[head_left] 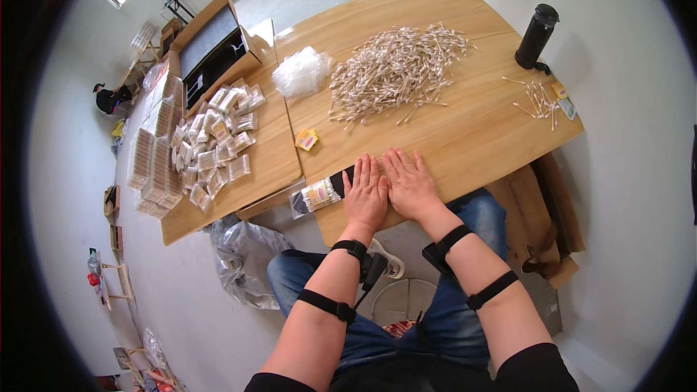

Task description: Organizing and packaging cotton swabs into small plastic bags.

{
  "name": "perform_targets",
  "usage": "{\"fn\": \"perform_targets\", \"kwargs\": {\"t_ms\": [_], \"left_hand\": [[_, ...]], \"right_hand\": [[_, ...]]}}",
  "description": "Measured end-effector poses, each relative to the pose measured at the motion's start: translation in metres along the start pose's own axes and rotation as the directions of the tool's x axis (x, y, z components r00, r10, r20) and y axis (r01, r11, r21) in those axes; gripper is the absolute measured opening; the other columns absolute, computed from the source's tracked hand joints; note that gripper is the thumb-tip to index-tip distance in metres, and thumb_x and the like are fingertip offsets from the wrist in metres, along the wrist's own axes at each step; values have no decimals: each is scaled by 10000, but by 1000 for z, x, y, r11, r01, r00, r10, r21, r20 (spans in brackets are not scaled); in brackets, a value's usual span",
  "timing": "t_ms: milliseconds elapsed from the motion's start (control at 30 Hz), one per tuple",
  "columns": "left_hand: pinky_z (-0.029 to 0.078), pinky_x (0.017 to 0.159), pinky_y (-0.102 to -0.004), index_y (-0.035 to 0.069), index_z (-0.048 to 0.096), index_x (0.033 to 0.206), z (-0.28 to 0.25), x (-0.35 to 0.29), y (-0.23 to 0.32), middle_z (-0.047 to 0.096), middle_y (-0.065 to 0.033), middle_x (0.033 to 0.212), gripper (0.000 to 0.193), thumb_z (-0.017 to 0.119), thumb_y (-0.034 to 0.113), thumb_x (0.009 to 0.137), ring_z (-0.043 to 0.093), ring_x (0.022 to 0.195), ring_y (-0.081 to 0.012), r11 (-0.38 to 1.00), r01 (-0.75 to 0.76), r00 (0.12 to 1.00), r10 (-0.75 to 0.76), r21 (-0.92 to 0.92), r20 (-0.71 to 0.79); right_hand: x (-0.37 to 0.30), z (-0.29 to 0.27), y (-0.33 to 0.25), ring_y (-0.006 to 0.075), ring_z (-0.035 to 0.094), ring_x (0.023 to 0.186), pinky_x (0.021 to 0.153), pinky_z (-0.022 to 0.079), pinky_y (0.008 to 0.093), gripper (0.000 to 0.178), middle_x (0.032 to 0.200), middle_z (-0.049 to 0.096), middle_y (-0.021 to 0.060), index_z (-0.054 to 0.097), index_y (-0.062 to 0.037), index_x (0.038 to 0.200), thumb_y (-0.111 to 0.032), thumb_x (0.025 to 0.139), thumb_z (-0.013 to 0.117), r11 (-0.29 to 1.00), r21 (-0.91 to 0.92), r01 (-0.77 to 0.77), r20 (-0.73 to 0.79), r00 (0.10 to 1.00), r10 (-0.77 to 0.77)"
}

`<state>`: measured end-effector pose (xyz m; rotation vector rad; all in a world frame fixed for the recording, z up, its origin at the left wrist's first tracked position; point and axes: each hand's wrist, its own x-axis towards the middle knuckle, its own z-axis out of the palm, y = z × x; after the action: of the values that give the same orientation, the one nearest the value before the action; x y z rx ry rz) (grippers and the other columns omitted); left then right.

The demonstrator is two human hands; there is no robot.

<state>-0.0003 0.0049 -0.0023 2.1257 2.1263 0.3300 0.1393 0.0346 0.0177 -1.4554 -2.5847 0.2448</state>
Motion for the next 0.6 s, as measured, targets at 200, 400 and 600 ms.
{"fn": "perform_targets", "kwargs": {"t_ms": [200, 400, 600], "left_hand": [[108, 1207, -487, 94, 345, 1517, 1, 1, 0, 273, -75, 1606, 553, 340, 354, 1029, 215, 1494, -224, 1000, 15, 1000, -15, 22, -12], [122, 1209, -479, 98, 354, 1513, 1, 0, 3, 294, -67, 1598, 542, 355, 339, 1028, 232, 1488, -221, 999, 21, 999, -19, 39, -32], [123, 1209, -477, 106, 358, 1513, 1, -1, 4, 300, -61, 1595, 540, 364, 337, 1025, 237, 1486, -219, 999, 27, 999, -26, 44, -26]], "right_hand": [[0, 9, 7, 287, 344, 1429, 1189, 223, 452, 510, 1510, 419, 139, 432, -52, 1440, -223, 961, 472, 979, 193, 62, -259, 966, -10], [-2, 3, 32, 365, 539, 1227, 1026, 451, 415, 192, 1101, 636, 159, 670, -34, 903, 57, 809, 530, 725, 676, 132, -385, 902, 195], [-3, 0, 26, 352, 559, 1201, 1008, 461, 416, 130, 1054, 646, 148, 681, -27, 772, 40, 777, 570, 765, 636, 101, -381, 903, 198]]}}
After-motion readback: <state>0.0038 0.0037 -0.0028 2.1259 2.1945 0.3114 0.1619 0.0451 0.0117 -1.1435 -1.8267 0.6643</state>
